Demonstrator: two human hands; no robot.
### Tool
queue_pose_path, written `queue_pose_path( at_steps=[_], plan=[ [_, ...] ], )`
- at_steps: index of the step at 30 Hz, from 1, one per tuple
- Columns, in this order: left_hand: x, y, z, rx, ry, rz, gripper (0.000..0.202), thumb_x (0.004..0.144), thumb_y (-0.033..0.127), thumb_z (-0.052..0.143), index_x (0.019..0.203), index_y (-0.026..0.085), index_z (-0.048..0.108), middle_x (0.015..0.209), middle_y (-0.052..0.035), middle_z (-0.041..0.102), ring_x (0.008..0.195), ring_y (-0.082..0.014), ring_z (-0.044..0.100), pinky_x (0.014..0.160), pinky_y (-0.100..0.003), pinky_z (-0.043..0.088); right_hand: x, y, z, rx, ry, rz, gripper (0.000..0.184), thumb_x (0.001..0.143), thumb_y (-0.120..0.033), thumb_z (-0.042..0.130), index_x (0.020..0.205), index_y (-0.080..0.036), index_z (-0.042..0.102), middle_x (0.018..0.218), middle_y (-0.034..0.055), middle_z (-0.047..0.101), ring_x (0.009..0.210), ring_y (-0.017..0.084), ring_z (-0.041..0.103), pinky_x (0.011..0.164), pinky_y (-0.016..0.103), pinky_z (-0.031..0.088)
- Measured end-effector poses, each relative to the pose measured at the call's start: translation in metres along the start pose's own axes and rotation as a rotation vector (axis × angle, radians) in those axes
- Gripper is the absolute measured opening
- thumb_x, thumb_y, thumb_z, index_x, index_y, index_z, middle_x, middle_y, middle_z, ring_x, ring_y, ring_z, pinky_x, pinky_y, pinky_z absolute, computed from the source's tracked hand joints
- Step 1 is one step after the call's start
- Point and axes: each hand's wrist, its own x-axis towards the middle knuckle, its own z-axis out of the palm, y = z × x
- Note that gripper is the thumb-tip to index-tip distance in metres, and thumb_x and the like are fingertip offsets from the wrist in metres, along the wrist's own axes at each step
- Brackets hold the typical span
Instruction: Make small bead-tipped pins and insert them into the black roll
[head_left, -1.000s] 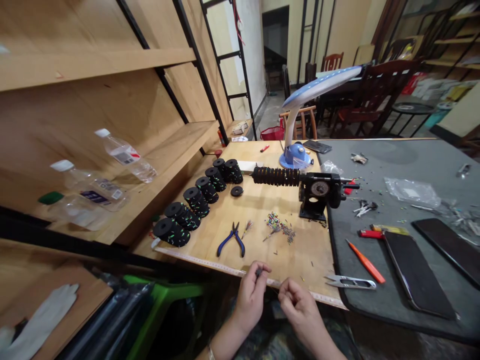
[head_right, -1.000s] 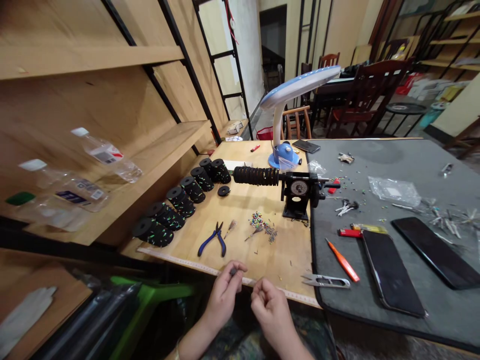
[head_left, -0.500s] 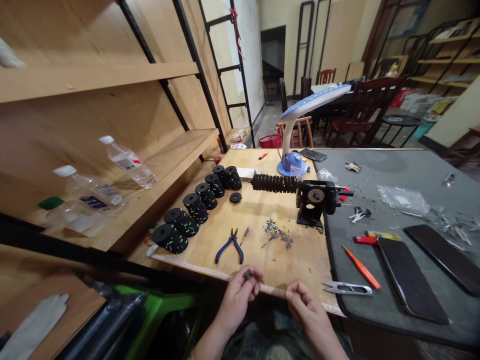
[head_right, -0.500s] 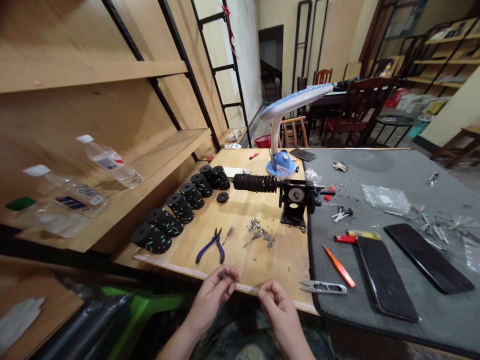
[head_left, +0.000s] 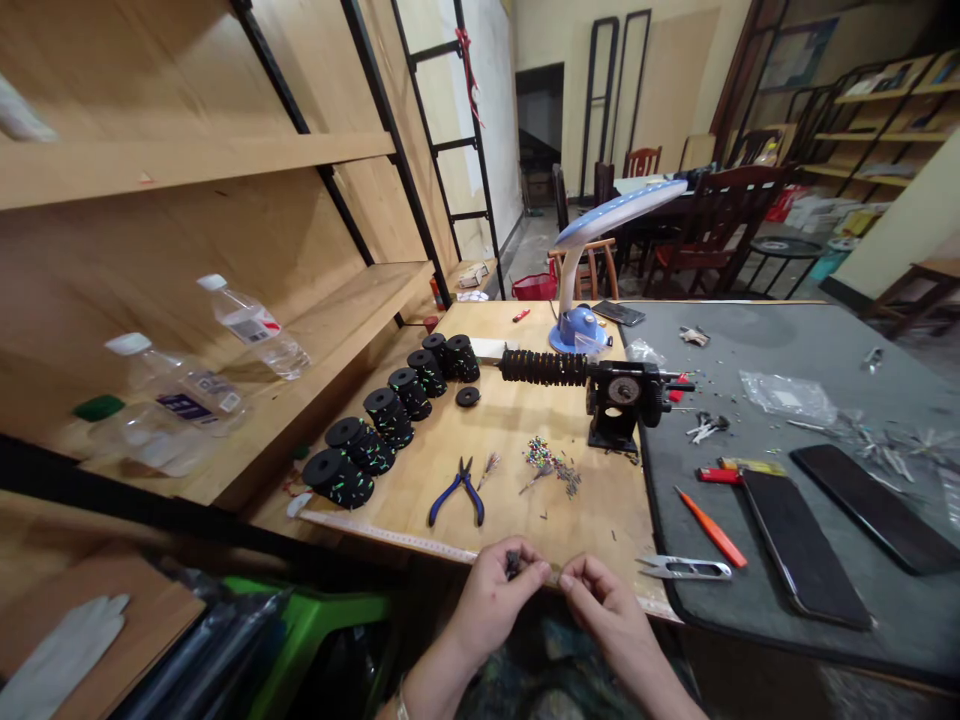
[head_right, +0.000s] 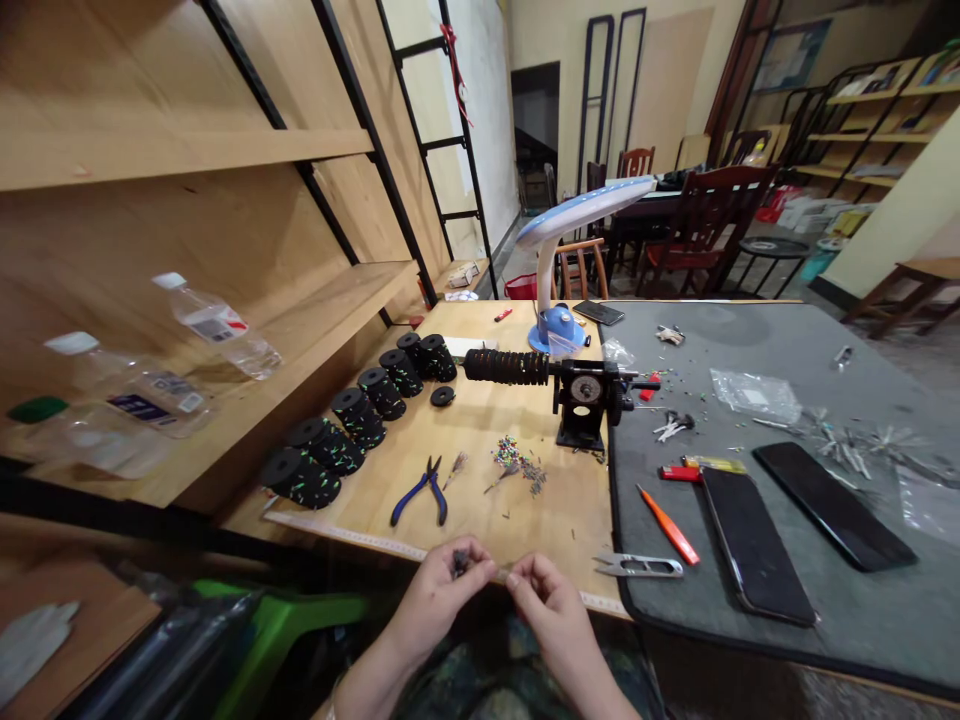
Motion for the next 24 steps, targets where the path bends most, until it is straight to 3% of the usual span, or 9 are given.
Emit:
queue_pose_path(
  at_steps=[2,5,8,11,13,17,20,24],
  plan=[
    [0.001,0.004,-0.003,0.024,-0.006,0.007,0.024,0.071,0.037,0.069,0.063,0.015,0.062,0.055,0.0037,0.049,0.056,-0.0124,0.042,0.057,-0.023,0.032,0.002,-0.001,-0.007,-0.031,-0.036,0.000,0.045,0.072,-0.063,0.062,0.070,-0.019,0.057,0.051,-0.0063,0.048,0.048,0.011,0.041,0.047,0.022,0.031],
    [0.001,0.006,-0.006,0.053,-0.018,0.034,0.022,0.073,0.034,0.067,0.064,0.015,0.061,0.055,0.0041,0.049,0.056,-0.0122,0.042,0.057,-0.023,0.033,0.006,-0.008,-0.018,-0.089,-0.003,-0.005,0.045,0.074,-0.061,0.061,0.089,-0.019,0.063,0.074,0.0038,0.067,0.068,0.020,0.060,0.045,0.022,0.037],
    [0.001,0.009,-0.007,0.079,-0.040,0.057,0.019,0.074,0.031,0.065,0.064,0.015,0.061,0.055,0.0041,0.049,0.055,-0.0118,0.042,0.056,-0.023,0.033,0.007,-0.022,-0.020,-0.083,0.028,-0.011,0.049,0.074,-0.059,0.063,0.105,-0.020,0.060,0.094,0.0089,0.069,0.091,0.027,0.063,0.046,0.023,0.043],
    [0.000,0.013,-0.006,0.109,-0.039,0.074,0.019,0.075,0.030,0.065,0.064,0.015,0.060,0.056,0.0029,0.051,0.056,-0.0120,0.044,0.057,-0.023,0.034,0.007,-0.039,-0.012,-0.026,-0.073,-0.026,0.050,0.073,-0.056,0.065,0.109,-0.022,0.059,0.102,0.0105,0.067,0.098,0.027,0.062,0.051,0.025,0.049],
    [0.000,0.017,-0.005,0.122,-0.041,0.087,0.021,0.075,0.032,0.064,0.064,0.015,0.059,0.057,0.0016,0.054,0.057,-0.0129,0.046,0.057,-0.023,0.036,0.007,-0.045,-0.003,-0.001,-0.160,-0.020,0.048,0.074,-0.054,0.065,0.109,-0.022,0.058,0.099,0.0088,0.067,0.093,0.025,0.063,0.056,0.027,0.052],
    [0.000,0.023,-0.010,0.137,-0.111,0.090,0.023,0.079,0.034,0.061,0.066,0.016,0.060,0.061,-0.0010,0.060,0.059,-0.0148,0.052,0.058,-0.024,0.039,0.010,-0.046,0.007,-0.038,-0.258,-0.008,0.038,0.080,-0.050,0.060,0.104,-0.020,0.057,0.071,-0.0001,0.064,0.066,0.017,0.061,0.059,0.028,0.050],
    [0.003,0.022,-0.019,0.172,-0.168,0.080,0.018,0.078,0.030,0.060,0.068,0.015,0.062,0.064,-0.0006,0.059,0.063,-0.0147,0.052,0.060,-0.024,0.039,0.009,-0.042,0.006,-0.221,-0.269,-0.105,0.027,0.087,-0.043,0.053,0.098,-0.020,0.059,0.062,-0.0035,0.059,0.058,0.014,0.055,0.057,0.025,0.044],
    [0.012,0.017,-0.032,0.214,-0.249,0.023,0.015,0.074,0.028,0.062,0.071,0.013,0.063,0.063,0.0028,0.052,0.063,-0.0127,0.046,0.058,-0.023,0.035,0.006,-0.037,0.001,-0.562,-0.209,-0.281,0.019,0.091,-0.035,0.049,0.095,-0.021,0.061,0.064,-0.0033,0.058,0.062,0.015,0.054,0.059,0.023,0.040]
  ],
)
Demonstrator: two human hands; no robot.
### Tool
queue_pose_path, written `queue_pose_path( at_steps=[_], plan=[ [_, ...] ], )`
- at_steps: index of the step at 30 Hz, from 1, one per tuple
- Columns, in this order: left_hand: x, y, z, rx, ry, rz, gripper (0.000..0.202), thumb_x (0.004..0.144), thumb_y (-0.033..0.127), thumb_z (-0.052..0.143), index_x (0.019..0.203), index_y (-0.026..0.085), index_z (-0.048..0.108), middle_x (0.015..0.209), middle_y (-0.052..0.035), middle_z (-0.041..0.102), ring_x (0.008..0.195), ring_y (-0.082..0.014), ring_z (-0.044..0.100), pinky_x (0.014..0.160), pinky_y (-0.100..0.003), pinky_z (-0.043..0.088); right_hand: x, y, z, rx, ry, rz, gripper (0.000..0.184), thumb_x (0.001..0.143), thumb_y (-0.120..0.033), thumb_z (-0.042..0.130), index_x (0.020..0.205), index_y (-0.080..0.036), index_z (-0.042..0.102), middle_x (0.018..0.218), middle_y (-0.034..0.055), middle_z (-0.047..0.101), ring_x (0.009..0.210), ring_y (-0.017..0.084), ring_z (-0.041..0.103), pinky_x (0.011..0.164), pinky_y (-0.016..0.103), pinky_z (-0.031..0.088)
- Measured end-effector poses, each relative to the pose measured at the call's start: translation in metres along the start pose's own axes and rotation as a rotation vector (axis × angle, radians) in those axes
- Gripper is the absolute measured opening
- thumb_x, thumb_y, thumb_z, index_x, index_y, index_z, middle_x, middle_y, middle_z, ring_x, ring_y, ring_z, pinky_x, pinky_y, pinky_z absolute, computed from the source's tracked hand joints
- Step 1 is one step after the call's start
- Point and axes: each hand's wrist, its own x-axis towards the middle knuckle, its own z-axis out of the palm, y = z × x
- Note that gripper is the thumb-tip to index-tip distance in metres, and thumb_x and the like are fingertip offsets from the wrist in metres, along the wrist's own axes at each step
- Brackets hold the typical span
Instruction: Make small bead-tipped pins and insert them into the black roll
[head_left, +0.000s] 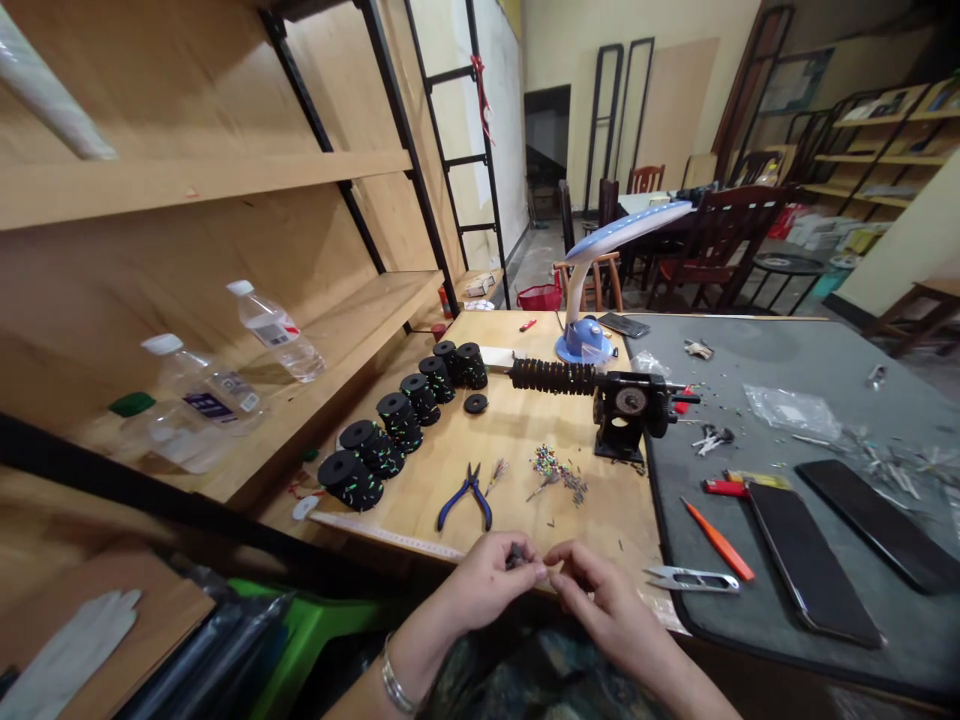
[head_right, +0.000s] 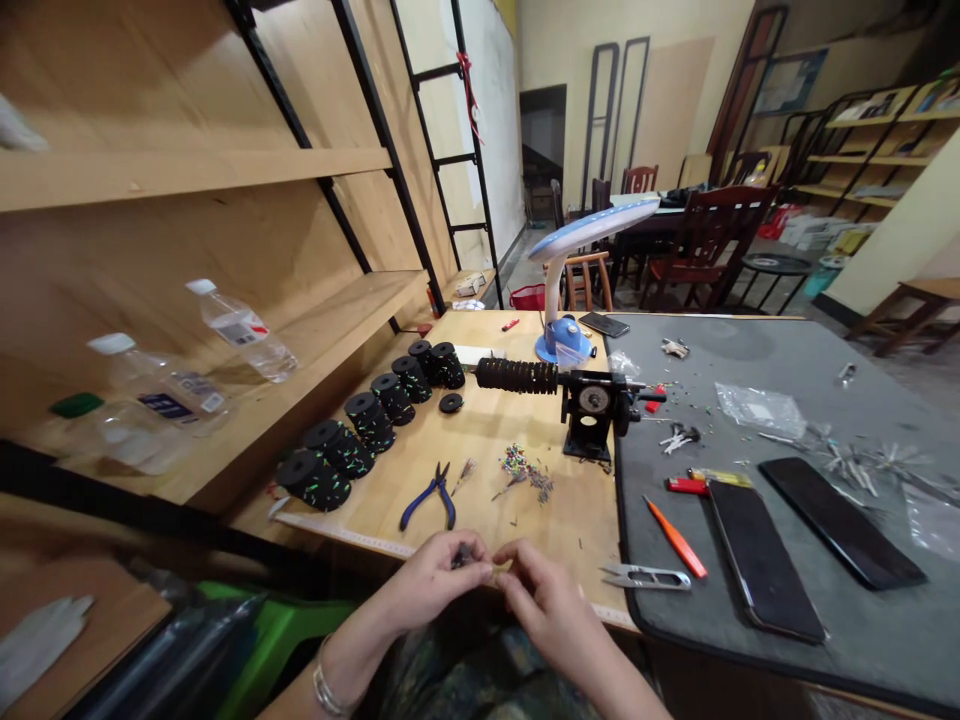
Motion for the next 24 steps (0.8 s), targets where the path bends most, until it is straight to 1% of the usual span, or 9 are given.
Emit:
queue_pose_path(
  at_steps=[6,9,11,14,16,17,20,22,24],
  plan=[
    [0.006,-0.002,-0.001,0.048,-0.066,-0.068,0.016,0.069,0.028,0.064,0.070,0.012,0.064,0.060,0.0043,0.050,0.061,-0.0120,0.043,0.058,-0.023,0.033,-0.003,0.017,0.007,-0.318,0.018,-0.165,0.021,0.092,-0.028,0.044,0.081,-0.021,0.060,0.069,0.0017,0.062,0.064,0.017,0.057,0.059,0.024,0.038],
    [0.008,-0.001,-0.003,0.106,-0.059,-0.050,0.012,0.070,0.025,0.062,0.068,0.013,0.063,0.059,0.0046,0.050,0.060,-0.0119,0.044,0.057,-0.022,0.034,-0.005,0.029,0.013,-0.299,0.084,-0.146,0.023,0.091,-0.028,0.042,0.075,-0.021,0.057,0.063,-0.0002,0.056,0.057,0.016,0.052,0.056,0.025,0.034],
    [0.012,-0.003,-0.012,0.193,0.028,-0.011,0.013,0.074,0.026,0.059,0.072,0.014,0.062,0.060,0.0042,0.051,0.058,-0.0118,0.046,0.055,-0.022,0.034,-0.006,0.037,0.015,-0.180,0.161,-0.078,0.024,0.091,-0.033,0.043,0.072,-0.021,0.053,0.060,-0.0025,0.050,0.055,0.015,0.048,0.054,0.024,0.033],
    [0.021,-0.012,-0.040,0.473,0.326,0.019,0.019,0.081,0.030,0.053,0.092,0.015,0.059,0.059,0.0044,0.052,0.052,-0.0130,0.048,0.051,-0.023,0.035,-0.005,0.050,0.017,0.056,0.310,0.039,0.031,0.087,-0.044,0.049,0.067,-0.021,0.050,0.058,-0.0051,0.041,0.054,0.013,0.042,0.053,0.024,0.032],
    [0.028,-0.022,-0.062,0.688,0.512,-0.014,0.027,0.085,0.029,0.049,0.107,0.015,0.053,0.065,0.0018,0.058,0.058,-0.0160,0.057,0.058,-0.025,0.042,-0.003,0.059,0.017,0.215,0.357,0.108,0.036,0.082,-0.053,0.053,0.066,-0.020,0.050,0.055,-0.0074,0.034,0.050,0.012,0.034,0.049,0.023,0.027],
    [0.032,-0.027,-0.073,0.726,0.559,-0.030,0.031,0.085,0.026,0.049,0.113,0.014,0.050,0.075,-0.0025,0.063,0.068,-0.0182,0.061,0.065,-0.027,0.045,-0.002,0.062,0.018,0.295,0.371,0.137,0.039,0.079,-0.057,0.055,0.066,-0.020,0.050,0.053,-0.0086,0.031,0.048,0.011,0.030,0.048,0.023,0.024],
    [0.043,-0.044,-0.095,0.798,0.616,-0.070,0.039,0.084,0.021,0.048,0.121,0.009,0.045,0.104,-0.0153,0.064,0.097,-0.0230,0.062,0.086,-0.032,0.045,-0.001,0.069,0.021,0.502,0.414,0.199,0.045,0.072,-0.064,0.060,0.065,-0.021,0.048,0.050,-0.0112,0.024,0.045,0.008,0.020,0.045,0.022,0.015],
    [0.049,-0.054,-0.101,0.842,0.620,-0.099,0.040,0.085,0.019,0.047,0.122,0.006,0.045,0.117,-0.0210,0.060,0.108,-0.0261,0.059,0.093,-0.036,0.042,-0.001,0.070,0.023,0.593,0.448,0.214,0.048,0.068,-0.066,0.064,0.064,-0.021,0.047,0.048,-0.0125,0.022,0.044,0.007,0.016,0.044,0.022,0.011],
    [0.054,-0.058,-0.103,0.885,0.607,-0.115,0.041,0.085,0.020,0.046,0.123,0.003,0.045,0.121,-0.0242,0.058,0.112,-0.0291,0.057,0.095,-0.039,0.041,-0.001,0.071,0.024,0.653,0.476,0.217,0.051,0.065,-0.068,0.066,0.063,-0.021,0.046,0.046,-0.0134,0.022,0.043,0.006,0.014,0.043,0.021,0.009]
  ],
)
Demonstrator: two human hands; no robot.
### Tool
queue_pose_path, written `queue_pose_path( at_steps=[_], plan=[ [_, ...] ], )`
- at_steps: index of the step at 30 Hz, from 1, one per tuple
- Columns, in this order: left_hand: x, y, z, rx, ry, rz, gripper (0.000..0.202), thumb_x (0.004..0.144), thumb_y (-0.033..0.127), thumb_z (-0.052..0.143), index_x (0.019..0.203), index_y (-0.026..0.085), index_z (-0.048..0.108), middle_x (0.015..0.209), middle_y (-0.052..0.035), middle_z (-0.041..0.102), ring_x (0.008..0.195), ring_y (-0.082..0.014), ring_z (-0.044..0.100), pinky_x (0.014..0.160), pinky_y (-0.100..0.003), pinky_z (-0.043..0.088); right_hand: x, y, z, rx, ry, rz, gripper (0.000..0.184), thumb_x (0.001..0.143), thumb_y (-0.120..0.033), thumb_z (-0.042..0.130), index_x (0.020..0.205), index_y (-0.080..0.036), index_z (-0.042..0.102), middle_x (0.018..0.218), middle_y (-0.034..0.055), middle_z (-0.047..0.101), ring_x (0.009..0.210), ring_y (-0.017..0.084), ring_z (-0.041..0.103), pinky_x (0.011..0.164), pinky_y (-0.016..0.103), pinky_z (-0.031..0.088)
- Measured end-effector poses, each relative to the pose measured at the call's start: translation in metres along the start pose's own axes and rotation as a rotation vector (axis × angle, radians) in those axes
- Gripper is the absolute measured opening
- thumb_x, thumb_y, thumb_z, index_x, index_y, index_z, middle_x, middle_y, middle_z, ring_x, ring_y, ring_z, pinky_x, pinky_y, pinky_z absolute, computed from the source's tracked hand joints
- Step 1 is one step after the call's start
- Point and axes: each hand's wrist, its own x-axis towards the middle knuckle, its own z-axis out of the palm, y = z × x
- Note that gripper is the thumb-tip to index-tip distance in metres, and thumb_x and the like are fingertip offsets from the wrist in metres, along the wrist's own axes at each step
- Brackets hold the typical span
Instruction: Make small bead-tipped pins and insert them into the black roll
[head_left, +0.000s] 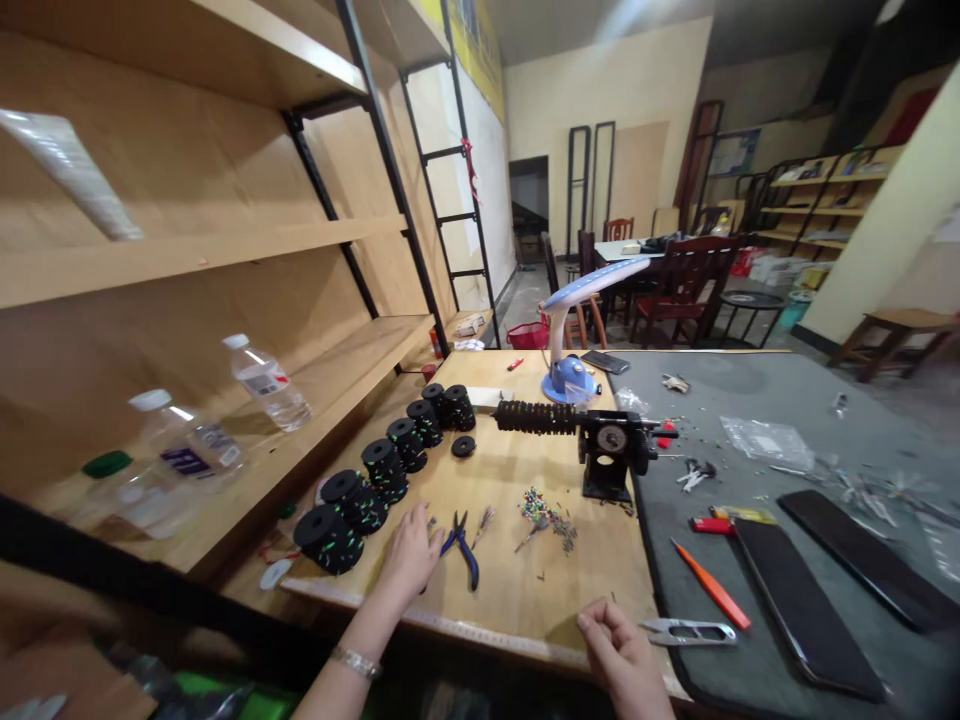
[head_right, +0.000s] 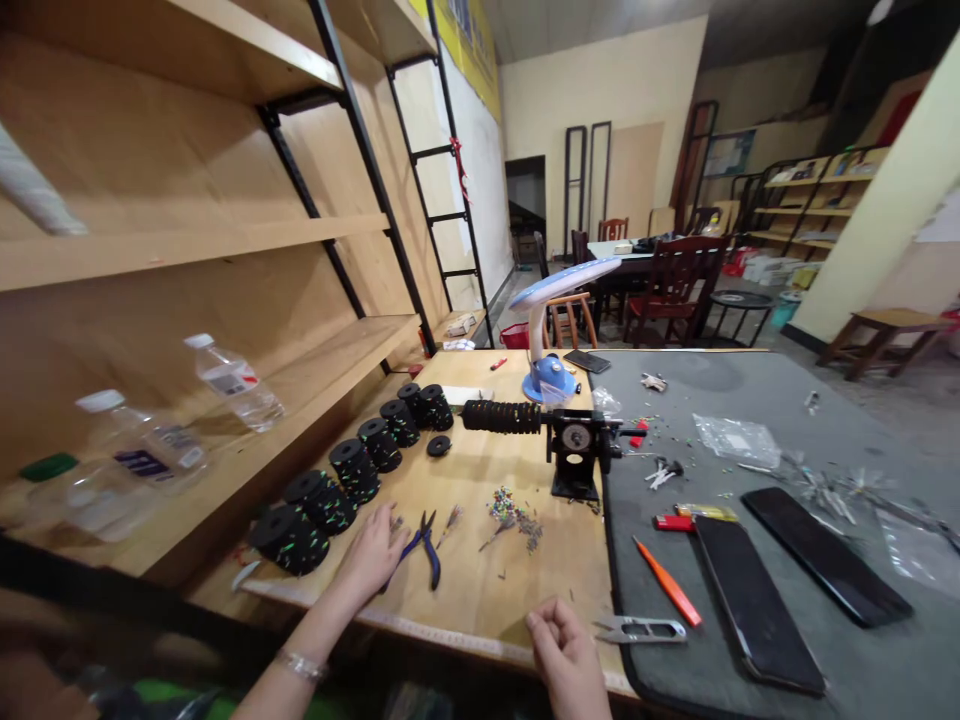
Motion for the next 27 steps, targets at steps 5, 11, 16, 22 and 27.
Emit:
queue_pose_path(
  at_steps=[5,11,16,22,27],
  plan=[
    [-0.005,0.023,-0.009,0.111,0.016,0.055,0.042,0.084,0.024,0.049,0.122,0.006,0.052,0.114,-0.0220,0.064,0.109,-0.0351,0.057,0.092,-0.048,0.040,0.001,0.001,-0.004,0.109,0.073,-0.008,0.054,0.060,-0.069,0.069,0.063,-0.020,0.046,0.044,-0.0147,0.021,0.040,0.004,0.014,0.041,0.019,0.008],
    [-0.030,0.126,0.007,-0.180,-0.049,0.387,0.019,0.086,0.025,0.050,0.094,0.018,0.065,0.095,-0.0087,0.069,0.089,-0.0225,0.062,0.079,-0.032,0.045,0.002,0.010,-0.010,0.233,0.085,-0.001,0.052,0.060,-0.065,0.073,0.063,-0.020,0.045,0.044,-0.0152,0.021,0.039,0.003,0.013,0.039,0.017,0.008],
    [-0.016,0.211,0.062,-0.236,-0.169,0.421,0.013,0.082,0.016,0.054,0.086,0.018,0.066,0.087,-0.0059,0.070,0.082,-0.0177,0.062,0.074,-0.026,0.044,0.001,0.016,-0.011,0.350,0.130,-0.012,0.053,0.058,-0.063,0.076,0.062,-0.020,0.045,0.044,-0.0154,0.022,0.038,0.001,0.012,0.039,0.016,0.008],
    [0.010,0.243,0.092,-0.131,-0.229,0.342,0.016,0.083,0.016,0.053,0.091,0.015,0.066,0.097,-0.0134,0.069,0.090,-0.0229,0.062,0.076,-0.030,0.041,0.004,0.030,-0.012,0.430,0.104,-0.033,0.053,0.056,-0.064,0.076,0.061,-0.021,0.045,0.041,-0.0158,0.020,0.036,0.001,0.011,0.037,0.016,0.006],
    [0.014,0.248,0.100,-0.117,-0.313,0.294,0.017,0.086,0.019,0.050,0.091,0.014,0.066,0.098,-0.0143,0.068,0.088,-0.0232,0.061,0.073,-0.031,0.039,0.007,0.037,-0.012,0.409,0.093,-0.022,0.055,0.057,-0.069,0.072,0.062,-0.021,0.045,0.039,-0.0160,0.022,0.033,0.001,0.011,0.036,0.016,0.006]
  ],
)
